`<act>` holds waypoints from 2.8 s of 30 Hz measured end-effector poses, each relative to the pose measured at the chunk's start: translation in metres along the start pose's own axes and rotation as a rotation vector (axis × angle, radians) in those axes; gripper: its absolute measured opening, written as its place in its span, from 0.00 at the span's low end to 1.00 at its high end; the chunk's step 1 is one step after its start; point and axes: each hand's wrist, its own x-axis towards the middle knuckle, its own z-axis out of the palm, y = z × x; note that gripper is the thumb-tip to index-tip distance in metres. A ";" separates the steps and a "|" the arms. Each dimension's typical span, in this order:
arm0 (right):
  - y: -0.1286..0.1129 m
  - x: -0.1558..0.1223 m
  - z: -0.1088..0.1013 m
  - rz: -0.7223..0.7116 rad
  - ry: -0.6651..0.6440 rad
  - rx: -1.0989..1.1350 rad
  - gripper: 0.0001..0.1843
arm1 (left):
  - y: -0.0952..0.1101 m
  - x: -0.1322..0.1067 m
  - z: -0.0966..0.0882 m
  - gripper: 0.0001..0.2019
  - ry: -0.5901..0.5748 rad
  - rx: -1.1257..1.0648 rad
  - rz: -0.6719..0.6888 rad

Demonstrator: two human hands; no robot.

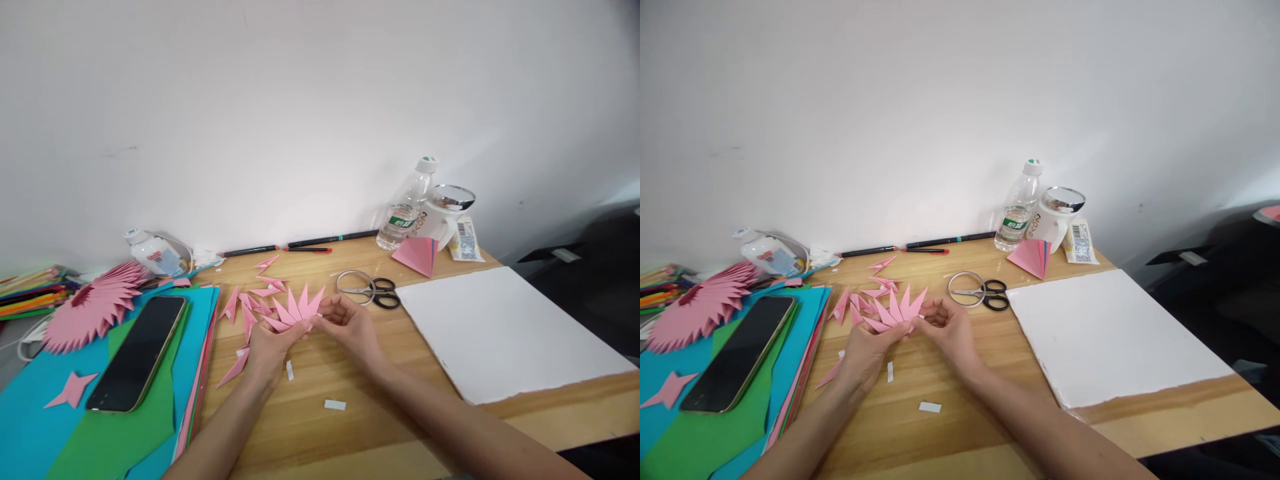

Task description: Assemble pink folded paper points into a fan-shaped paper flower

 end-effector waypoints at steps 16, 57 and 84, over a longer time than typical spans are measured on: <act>-0.007 0.000 0.002 0.116 -0.051 0.040 0.18 | -0.002 0.000 0.001 0.07 -0.052 -0.073 -0.034; -0.021 -0.016 -0.005 -0.933 -0.132 -0.398 0.11 | 0.019 -0.015 -0.020 0.12 -0.262 0.461 1.263; -0.015 -0.008 -0.005 -0.634 -0.133 -0.346 0.08 | 0.019 -0.009 -0.007 0.02 -0.088 0.336 0.677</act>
